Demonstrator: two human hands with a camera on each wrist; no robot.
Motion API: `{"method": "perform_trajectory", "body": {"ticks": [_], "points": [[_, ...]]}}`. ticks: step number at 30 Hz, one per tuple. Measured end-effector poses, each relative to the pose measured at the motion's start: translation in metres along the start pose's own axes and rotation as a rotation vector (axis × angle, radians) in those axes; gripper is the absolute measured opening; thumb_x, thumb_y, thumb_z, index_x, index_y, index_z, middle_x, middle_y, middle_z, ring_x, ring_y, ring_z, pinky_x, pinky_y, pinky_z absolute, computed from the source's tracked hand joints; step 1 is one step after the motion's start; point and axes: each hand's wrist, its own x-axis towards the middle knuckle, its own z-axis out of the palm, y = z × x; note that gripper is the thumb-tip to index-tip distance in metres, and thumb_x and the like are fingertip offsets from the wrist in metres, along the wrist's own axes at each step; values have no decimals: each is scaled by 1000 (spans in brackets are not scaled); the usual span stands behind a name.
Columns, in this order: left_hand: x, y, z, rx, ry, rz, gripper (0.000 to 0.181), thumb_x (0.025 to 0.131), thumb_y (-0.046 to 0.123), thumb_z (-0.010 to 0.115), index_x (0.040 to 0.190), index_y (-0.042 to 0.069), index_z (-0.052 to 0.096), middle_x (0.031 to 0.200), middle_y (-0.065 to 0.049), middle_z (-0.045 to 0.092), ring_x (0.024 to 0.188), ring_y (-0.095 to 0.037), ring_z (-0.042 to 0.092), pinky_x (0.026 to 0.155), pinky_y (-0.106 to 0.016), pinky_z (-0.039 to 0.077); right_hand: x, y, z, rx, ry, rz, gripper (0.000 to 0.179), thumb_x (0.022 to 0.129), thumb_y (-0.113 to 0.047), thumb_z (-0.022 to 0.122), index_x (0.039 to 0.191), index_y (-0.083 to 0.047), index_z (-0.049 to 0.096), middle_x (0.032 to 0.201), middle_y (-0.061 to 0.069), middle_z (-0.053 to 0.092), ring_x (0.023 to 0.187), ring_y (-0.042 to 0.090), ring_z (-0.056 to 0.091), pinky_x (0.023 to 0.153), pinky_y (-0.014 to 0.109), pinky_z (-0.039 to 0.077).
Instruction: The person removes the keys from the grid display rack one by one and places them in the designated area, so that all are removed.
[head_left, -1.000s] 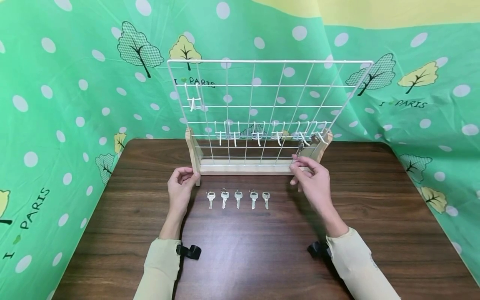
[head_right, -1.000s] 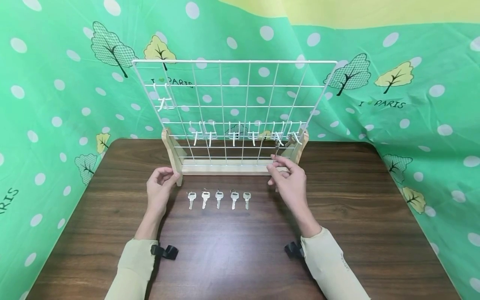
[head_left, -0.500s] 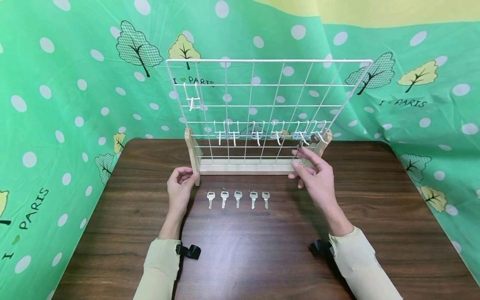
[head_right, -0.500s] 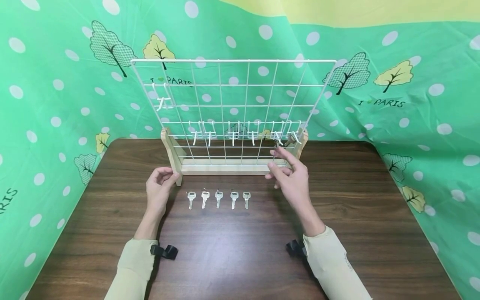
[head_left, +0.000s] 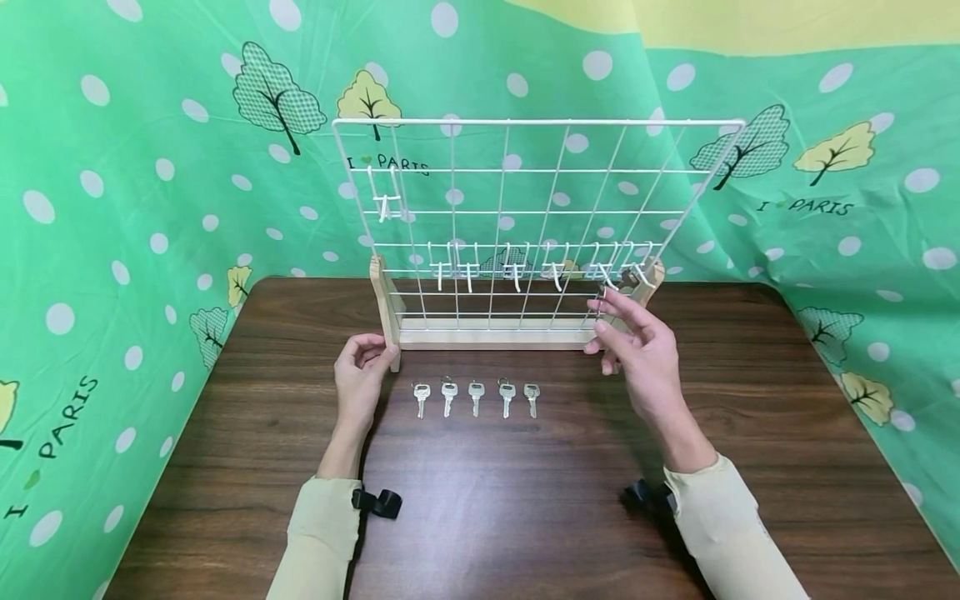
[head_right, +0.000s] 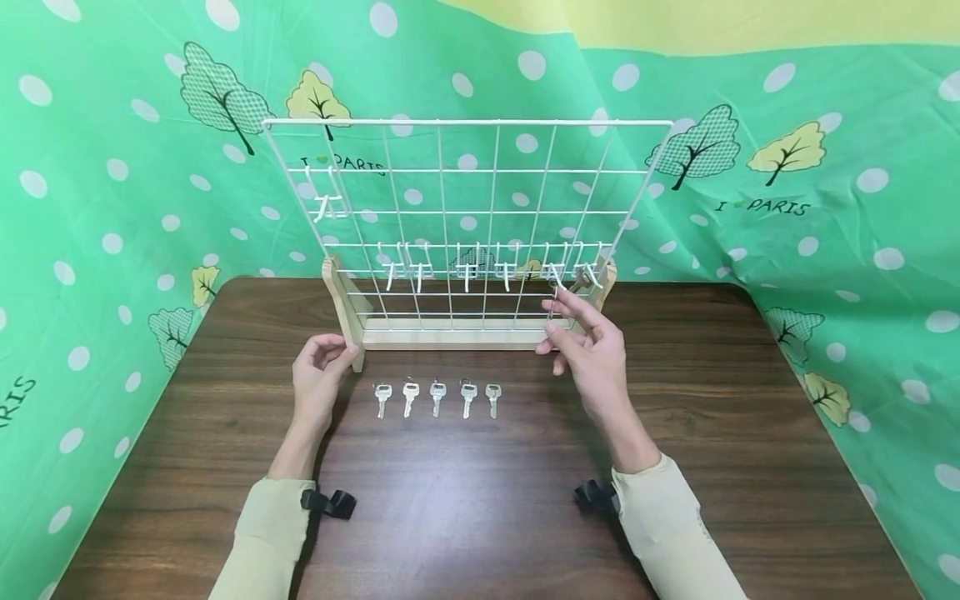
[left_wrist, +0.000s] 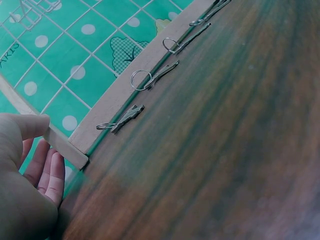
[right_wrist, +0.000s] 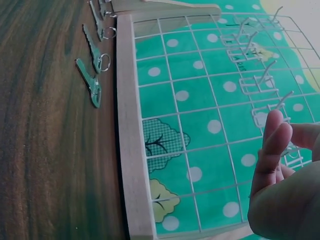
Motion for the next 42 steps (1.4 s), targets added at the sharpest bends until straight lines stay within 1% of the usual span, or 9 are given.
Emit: {"method": "perform_trajectory", "body": {"ticks": [8,10,12,17,20,25,32,38,42], "points": [[-1,0,0,-3,-3,7,20,91,-19,76,107,-12,66,95,3,70,89,-8,69,83,-16,58,-2,-4,0,-2,5,-4,47,105,12,64,151,9,57,119,1,81,65,8,74,46,17,48],[-1,0,1,-5,-5,9,20,91,-19,76,107,-11,66,96,2,70,90,-8,69,83,-16,58,-3,-6,1,0,8,-4,47,105,12,64,151,13,55,117,2,82,64,8,72,46,17,48],[0,0,0,-8,-6,11,20,91,-19,76,107,-11,66,96,2,70,90,-9,69,83,-16,58,-3,-7,1,-2,11,-7,43,106,11,63,149,11,59,115,3,83,64,8,71,46,16,48],[0,-1,0,-15,-7,14,20,91,-20,76,107,-10,66,96,2,70,90,-9,69,83,-16,58,-5,-9,1,20,26,-5,29,108,7,62,131,-5,76,106,5,84,60,9,67,45,16,46],[-1,-1,0,-12,-6,15,20,91,-20,75,107,-12,65,97,2,69,90,-9,68,82,-16,58,-4,-10,1,55,48,9,25,108,7,64,116,-9,81,97,6,83,55,8,62,44,15,42],[0,-3,0,0,-5,19,22,92,-20,75,110,-17,63,96,2,69,90,-8,68,82,-16,57,-4,-11,1,85,75,26,20,108,6,65,102,-8,78,85,4,80,51,6,55,43,15,37],[0,-3,1,-4,-8,25,23,91,-20,76,109,-17,63,96,2,69,89,-8,68,82,-16,58,-6,-14,1,98,78,18,13,107,4,67,99,-3,75,80,2,78,49,6,54,42,16,35],[0,-4,0,-6,-3,24,22,91,-20,76,108,-15,64,95,2,70,89,-8,68,82,-16,58,-8,-17,2,101,86,22,26,108,7,63,93,-10,75,77,0,78,48,4,55,41,14,35],[0,-4,0,-6,-3,24,22,91,-20,76,109,-16,63,95,2,70,89,-8,68,83,-16,58,-8,-19,3,104,88,30,27,109,7,62,91,-11,74,76,0,78,48,4,55,40,14,35]]}}
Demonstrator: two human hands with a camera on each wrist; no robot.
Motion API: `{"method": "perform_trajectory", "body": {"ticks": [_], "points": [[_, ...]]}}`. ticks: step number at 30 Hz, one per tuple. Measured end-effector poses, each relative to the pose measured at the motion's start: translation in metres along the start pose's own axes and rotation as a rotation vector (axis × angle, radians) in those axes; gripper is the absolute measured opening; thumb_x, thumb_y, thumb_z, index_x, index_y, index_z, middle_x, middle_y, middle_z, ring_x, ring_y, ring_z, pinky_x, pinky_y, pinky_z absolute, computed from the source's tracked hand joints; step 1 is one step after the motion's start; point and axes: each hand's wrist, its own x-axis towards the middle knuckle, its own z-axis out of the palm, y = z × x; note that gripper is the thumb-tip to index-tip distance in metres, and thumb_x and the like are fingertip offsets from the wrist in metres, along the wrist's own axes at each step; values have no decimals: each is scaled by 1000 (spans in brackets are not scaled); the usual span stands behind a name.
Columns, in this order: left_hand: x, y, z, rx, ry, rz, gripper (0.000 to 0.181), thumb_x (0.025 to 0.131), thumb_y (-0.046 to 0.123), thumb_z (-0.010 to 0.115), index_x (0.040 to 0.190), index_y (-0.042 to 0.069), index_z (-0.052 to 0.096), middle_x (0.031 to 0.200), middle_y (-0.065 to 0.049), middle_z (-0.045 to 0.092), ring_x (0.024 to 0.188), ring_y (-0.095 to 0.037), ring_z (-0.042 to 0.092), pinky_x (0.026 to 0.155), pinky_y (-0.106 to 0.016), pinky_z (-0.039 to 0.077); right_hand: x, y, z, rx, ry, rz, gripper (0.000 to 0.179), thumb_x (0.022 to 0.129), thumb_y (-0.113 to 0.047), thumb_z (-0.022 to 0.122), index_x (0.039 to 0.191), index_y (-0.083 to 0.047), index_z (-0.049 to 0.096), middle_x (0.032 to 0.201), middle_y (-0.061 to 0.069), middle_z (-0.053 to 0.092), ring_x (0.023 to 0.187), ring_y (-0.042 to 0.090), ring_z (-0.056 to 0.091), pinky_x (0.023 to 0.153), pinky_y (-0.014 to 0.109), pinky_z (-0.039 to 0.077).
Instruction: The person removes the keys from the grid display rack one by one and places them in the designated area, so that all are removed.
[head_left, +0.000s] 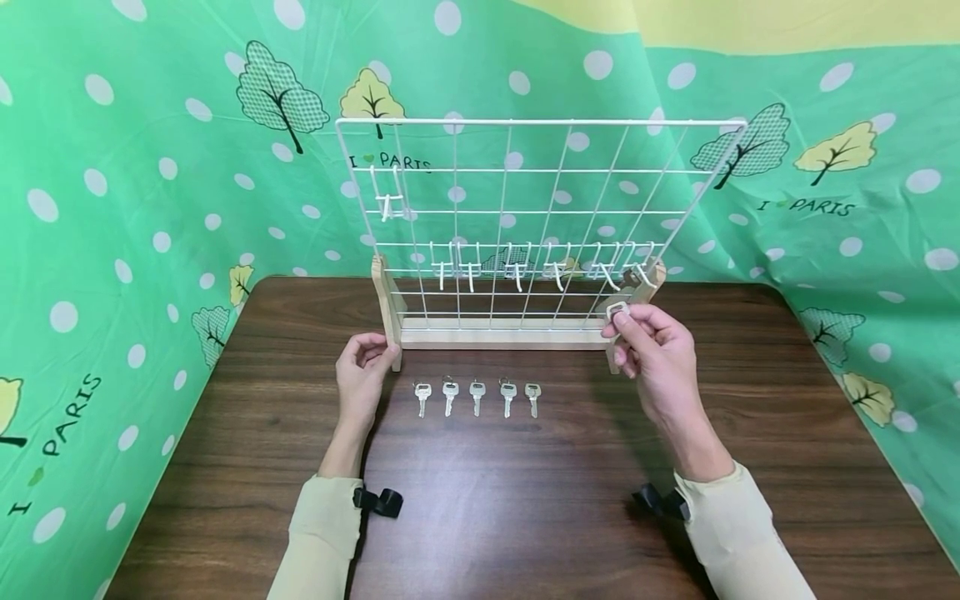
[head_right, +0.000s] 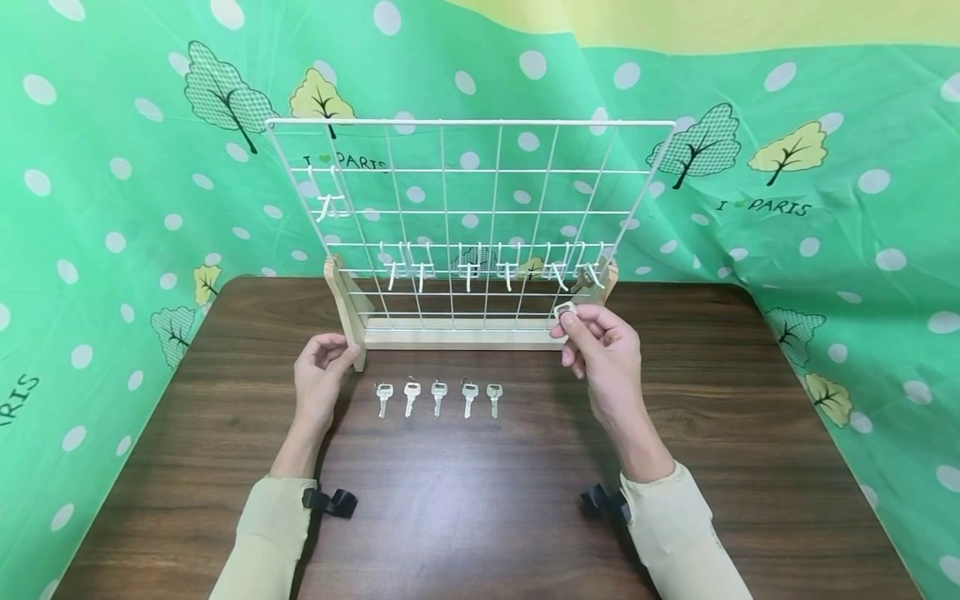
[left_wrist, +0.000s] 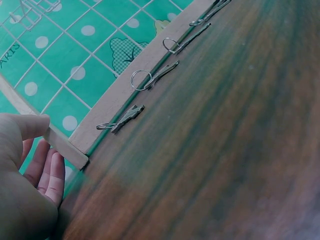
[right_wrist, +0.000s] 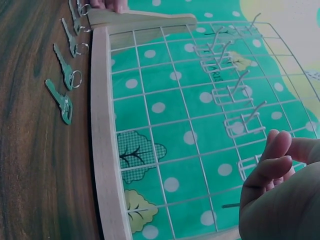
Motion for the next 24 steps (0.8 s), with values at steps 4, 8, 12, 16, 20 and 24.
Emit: {"method": "perform_trajectory", "body": {"ticks": [4,8,12,16,20,24], "points": [[0,0,0,-2,1,-1,22,91,-20,76,108,-15,63,95,3,70,89,-8,68,82,-16,58,-1,0,0,8,-9,2,24,109,4,63,92,-8,74,75,1,78,49,6,59,40,14,39],[0,1,0,-2,0,-2,21,91,-20,76,107,-13,64,95,3,70,89,-8,68,82,-16,58,-2,2,0,10,-21,-16,23,111,2,62,93,-4,75,75,2,78,50,7,63,41,14,43],[0,1,0,-1,-2,-2,22,91,-20,76,108,-14,64,96,3,70,89,-8,68,83,-16,58,-3,3,0,-5,-12,-26,25,110,2,62,92,-4,78,77,1,78,56,7,67,44,14,44],[0,1,0,-3,-4,0,22,91,-20,76,108,-15,63,96,2,70,90,-9,68,83,-16,58,-3,4,0,-55,22,-32,18,106,1,71,92,-2,81,81,-1,77,64,4,62,51,15,44],[0,1,0,-5,-5,4,22,91,-20,76,108,-15,63,96,2,70,90,-9,68,83,-16,58,-4,5,-1,-98,30,-15,12,102,-3,79,92,-3,84,84,-4,78,64,6,49,51,17,34],[0,1,0,-3,-5,4,22,91,-20,77,109,-16,63,96,2,70,90,-9,68,83,-16,58,-4,5,-4,-122,-2,25,19,104,2,74,92,-9,84,74,-5,67,59,7,43,51,27,21]]}}
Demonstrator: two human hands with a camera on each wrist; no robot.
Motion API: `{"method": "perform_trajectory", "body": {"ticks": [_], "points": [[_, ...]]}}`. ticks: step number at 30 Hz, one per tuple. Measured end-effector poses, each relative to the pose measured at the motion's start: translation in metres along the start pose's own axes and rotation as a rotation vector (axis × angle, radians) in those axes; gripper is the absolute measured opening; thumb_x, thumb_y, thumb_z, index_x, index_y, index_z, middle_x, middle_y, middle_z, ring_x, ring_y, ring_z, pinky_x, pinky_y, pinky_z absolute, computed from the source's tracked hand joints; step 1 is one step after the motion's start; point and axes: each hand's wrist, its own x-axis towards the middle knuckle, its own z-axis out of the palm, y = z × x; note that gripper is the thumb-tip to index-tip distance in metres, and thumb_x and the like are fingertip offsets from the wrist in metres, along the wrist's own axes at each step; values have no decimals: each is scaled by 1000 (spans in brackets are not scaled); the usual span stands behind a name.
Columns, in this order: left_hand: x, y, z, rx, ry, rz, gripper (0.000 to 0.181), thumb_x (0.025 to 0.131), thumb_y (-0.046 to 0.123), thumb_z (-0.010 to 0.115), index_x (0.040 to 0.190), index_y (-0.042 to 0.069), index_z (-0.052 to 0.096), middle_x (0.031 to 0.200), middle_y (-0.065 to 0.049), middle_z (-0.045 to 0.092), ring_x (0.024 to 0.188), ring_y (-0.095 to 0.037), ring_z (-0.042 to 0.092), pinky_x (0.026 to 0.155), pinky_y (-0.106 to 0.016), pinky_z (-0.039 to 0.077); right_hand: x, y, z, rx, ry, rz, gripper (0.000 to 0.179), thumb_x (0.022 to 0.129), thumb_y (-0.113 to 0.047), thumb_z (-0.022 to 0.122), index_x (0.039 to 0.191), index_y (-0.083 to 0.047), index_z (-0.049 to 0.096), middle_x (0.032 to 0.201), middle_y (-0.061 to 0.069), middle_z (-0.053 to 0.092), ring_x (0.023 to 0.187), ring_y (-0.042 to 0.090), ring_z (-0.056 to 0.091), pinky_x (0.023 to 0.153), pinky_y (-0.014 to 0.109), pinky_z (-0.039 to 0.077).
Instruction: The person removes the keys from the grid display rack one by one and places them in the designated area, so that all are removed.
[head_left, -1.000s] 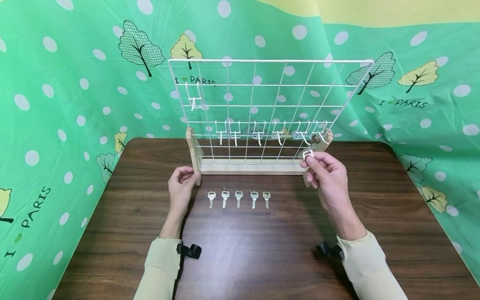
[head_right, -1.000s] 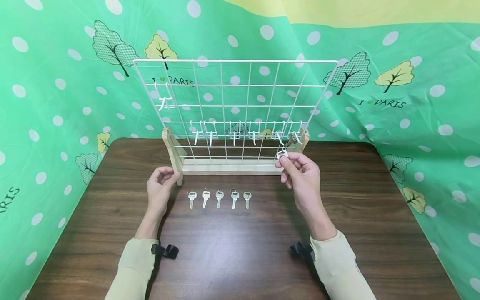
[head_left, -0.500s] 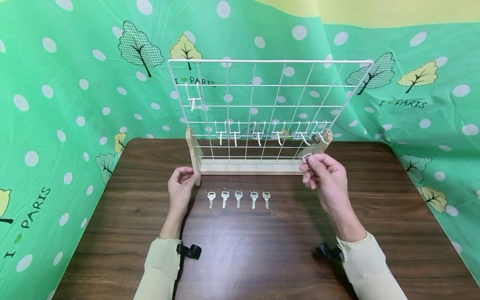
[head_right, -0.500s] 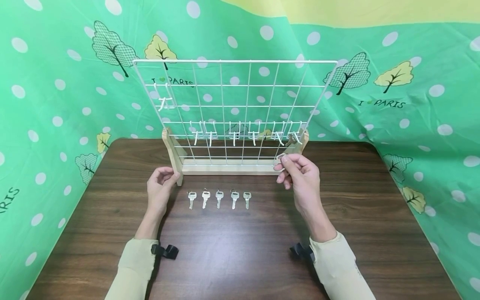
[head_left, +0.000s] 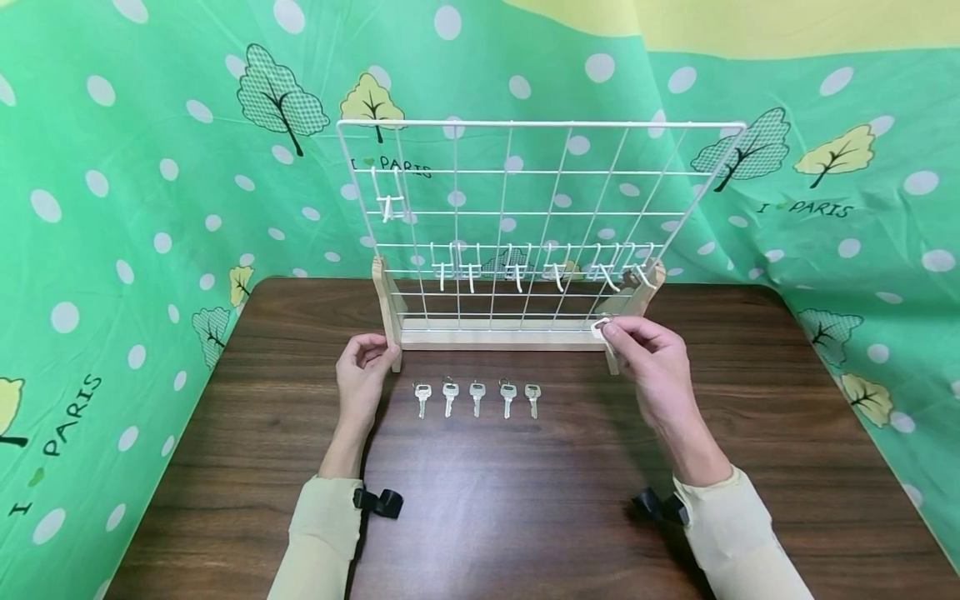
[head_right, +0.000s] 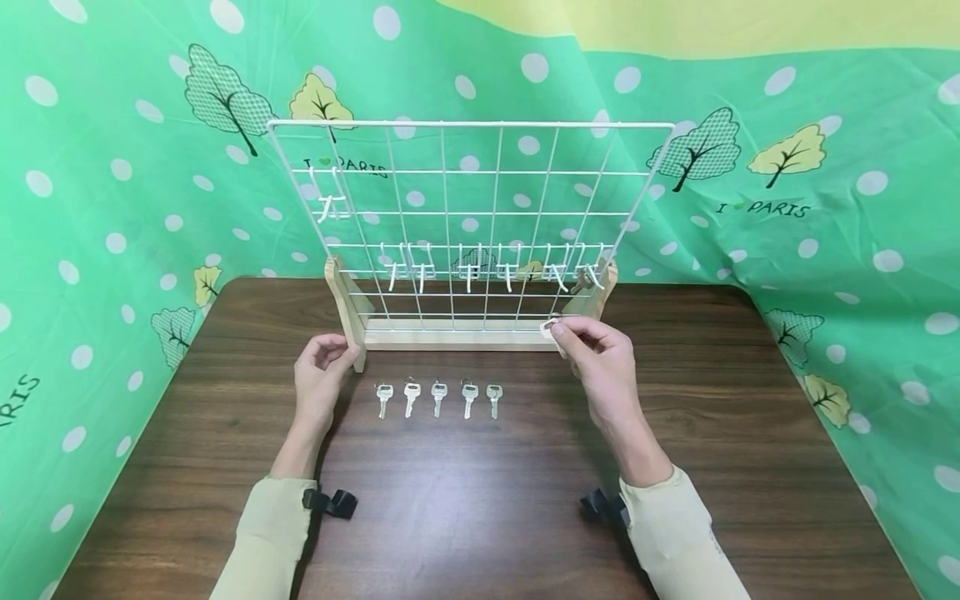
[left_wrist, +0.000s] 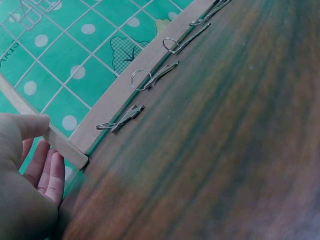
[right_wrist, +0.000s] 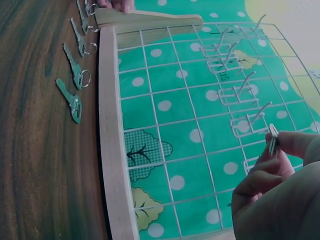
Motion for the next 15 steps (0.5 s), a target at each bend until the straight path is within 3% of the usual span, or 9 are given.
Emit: {"method": "perform_trajectory", "body": {"ticks": [4,9,15], "points": [[0,0,-1,1,1,-1,22,91,-19,76,109,-16,63,96,2,70,90,-9,68,83,-16,58,-1,2,-1,-36,-50,55,21,105,3,70,93,-10,81,68,-6,54,58,5,42,51,28,21],[0,-2,-2,-4,-2,-4,21,91,-19,76,108,-16,64,96,2,69,90,-9,69,83,-16,58,-1,7,-6,-108,-143,122,25,105,1,70,95,-19,82,72,-8,65,58,4,45,49,24,27],[0,-2,-2,-11,-1,-2,22,91,-19,76,108,-16,63,96,2,69,90,-9,68,82,-16,58,3,15,-13,-184,-263,169,19,105,-1,71,100,-18,78,80,-7,70,61,6,49,50,20,34]]}}
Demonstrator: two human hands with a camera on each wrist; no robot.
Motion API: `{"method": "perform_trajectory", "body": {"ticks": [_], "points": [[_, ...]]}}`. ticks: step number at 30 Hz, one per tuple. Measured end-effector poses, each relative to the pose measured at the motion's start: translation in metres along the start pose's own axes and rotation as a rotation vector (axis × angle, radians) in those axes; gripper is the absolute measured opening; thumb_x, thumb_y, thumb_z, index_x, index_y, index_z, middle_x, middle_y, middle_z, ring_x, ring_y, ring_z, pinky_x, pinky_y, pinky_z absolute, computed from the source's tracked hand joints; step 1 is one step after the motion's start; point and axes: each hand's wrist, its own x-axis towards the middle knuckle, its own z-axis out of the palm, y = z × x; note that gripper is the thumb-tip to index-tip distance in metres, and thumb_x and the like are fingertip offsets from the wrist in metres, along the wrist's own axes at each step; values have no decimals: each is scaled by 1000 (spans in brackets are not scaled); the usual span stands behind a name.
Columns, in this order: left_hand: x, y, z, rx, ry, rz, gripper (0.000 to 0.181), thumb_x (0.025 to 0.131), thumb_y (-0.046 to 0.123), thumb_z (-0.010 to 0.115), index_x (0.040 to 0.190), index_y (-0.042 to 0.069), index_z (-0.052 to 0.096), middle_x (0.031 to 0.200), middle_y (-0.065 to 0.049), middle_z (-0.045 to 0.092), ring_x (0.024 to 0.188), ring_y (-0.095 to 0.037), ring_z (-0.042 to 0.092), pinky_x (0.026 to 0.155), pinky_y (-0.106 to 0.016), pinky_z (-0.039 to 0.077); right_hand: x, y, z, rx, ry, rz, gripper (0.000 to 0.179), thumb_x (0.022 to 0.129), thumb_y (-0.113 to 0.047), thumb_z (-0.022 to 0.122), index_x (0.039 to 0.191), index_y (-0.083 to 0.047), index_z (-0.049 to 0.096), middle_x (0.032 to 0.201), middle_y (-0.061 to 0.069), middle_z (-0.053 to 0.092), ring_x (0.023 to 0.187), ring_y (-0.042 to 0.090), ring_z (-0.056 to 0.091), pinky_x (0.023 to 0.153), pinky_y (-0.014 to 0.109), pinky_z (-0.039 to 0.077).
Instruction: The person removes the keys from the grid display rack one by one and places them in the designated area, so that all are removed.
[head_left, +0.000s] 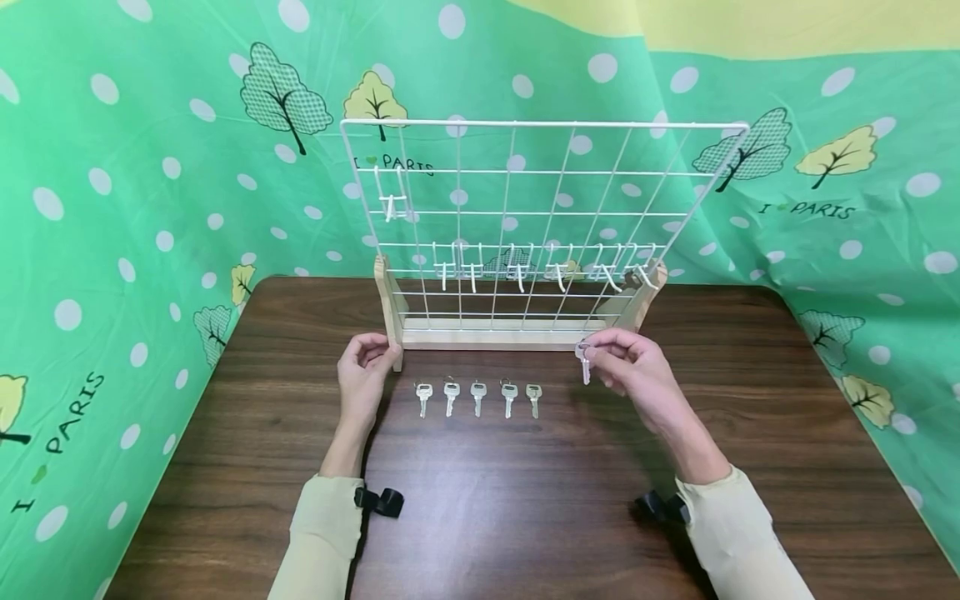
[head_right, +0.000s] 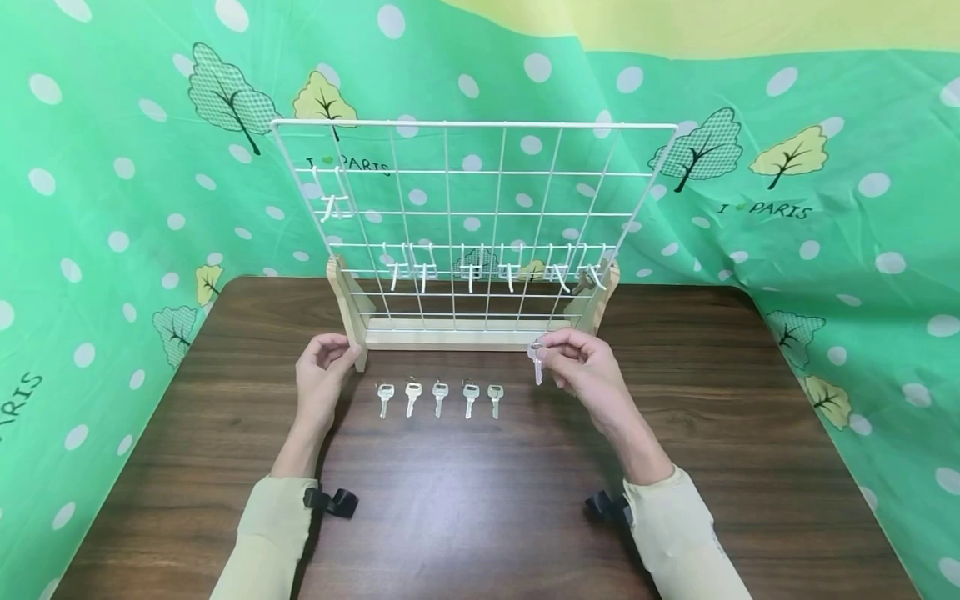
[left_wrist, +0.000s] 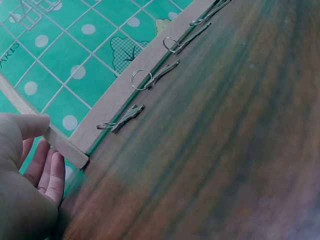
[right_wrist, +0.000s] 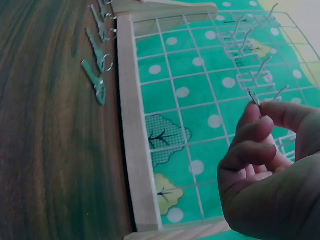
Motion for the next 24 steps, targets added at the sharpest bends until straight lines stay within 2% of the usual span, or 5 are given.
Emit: {"method": "perform_trajectory", "body": {"ticks": [10,15,19,24], "points": [[1,-1,-1,5,-1,-4,21,92,-19,76,109,-14,64,97,3,70,91,-9,68,83,-16,58,8,15,-10,-125,-185,33,3,106,-1,67,107,1,69,81,-4,69,61,6,50,48,20,34],[1,-1,0,5,2,-12,22,92,-18,76,109,-15,63,97,2,69,91,-9,68,83,-16,58,11,23,-15,-134,-240,70,7,104,1,66,108,6,64,84,2,71,62,7,52,50,18,36],[1,-1,0,4,1,-10,22,92,-19,76,110,-17,63,97,2,69,91,-9,68,83,-16,57,15,30,-19,-140,-272,86,11,106,-1,66,108,9,63,84,3,73,62,7,52,48,20,33],[1,-1,0,3,2,-6,21,91,-19,76,107,-13,64,97,2,69,91,-9,68,84,-16,57,19,39,-22,-176,-281,117,17,109,-7,66,108,10,65,81,4,72,61,7,51,49,21,32]]}}
